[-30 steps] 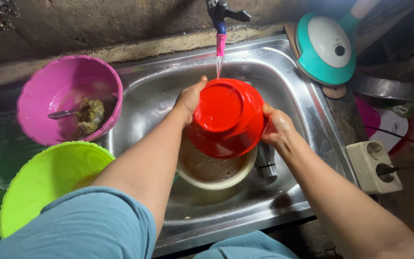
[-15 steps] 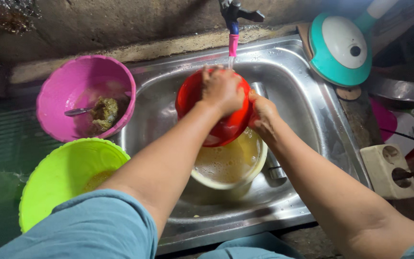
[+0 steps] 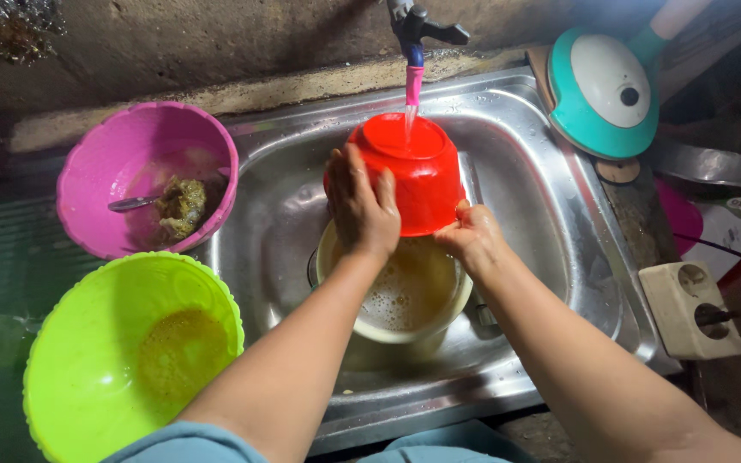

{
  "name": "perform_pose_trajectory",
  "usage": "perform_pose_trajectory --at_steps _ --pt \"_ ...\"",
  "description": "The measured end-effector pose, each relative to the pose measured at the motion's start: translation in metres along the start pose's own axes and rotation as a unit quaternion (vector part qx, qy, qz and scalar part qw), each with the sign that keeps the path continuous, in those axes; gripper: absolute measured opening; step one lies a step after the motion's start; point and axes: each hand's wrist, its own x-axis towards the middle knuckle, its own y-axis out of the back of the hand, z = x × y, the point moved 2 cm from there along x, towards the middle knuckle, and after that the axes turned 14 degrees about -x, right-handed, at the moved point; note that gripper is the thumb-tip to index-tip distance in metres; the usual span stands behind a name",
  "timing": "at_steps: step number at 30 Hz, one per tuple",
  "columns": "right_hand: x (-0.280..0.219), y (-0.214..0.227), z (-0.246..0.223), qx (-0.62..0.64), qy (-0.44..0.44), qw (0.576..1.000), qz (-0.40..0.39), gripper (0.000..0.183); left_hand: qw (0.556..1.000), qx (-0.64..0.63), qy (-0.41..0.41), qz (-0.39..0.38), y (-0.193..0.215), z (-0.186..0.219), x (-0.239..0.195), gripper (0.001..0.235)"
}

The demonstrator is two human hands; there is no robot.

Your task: The person washes a red bowl and a green bowl in a kitchen sink using running water and a sponge. They rinse each bowl thoroughly and place them on a dish rack to dry.

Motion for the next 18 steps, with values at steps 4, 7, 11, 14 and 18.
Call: perform_pose_trajectory --at_steps 4,7,11,14,18 --pt "-0.004 0.008 0.003 0.071 -0.015 0.997 0.025 0.033 0.976 0.046 0.212 -0.02 -0.017 -0.029 0.042 0.061" --pt "-0.006 0.022 -0.001 -0.02 0.002 1.0 -0.007 0.034 0.962 0.041 0.259 -0.07 -0.017 -0.047 0.071 0.053" --pt "-0.008 0.054 -0.002 -0.029 -0.018 0.999 0.029 0.026 0.889 -0.204 0.404 -0.065 -0.012 -0.061 0.083 0.045" --pt "-0.008 0.073 -0.001 0.007 -0.02 0.999 0.041 0.016 0.793 -0.282 0.535 -0.073 -0.009 -0.062 0.081 0.044" --pt "-0.008 0.074 -0.001 -0.077 0.008 0.995 0.058 0.014 0.732 -0.432 0.517 -0.102 0.003 -0.05 0.075 0.043"
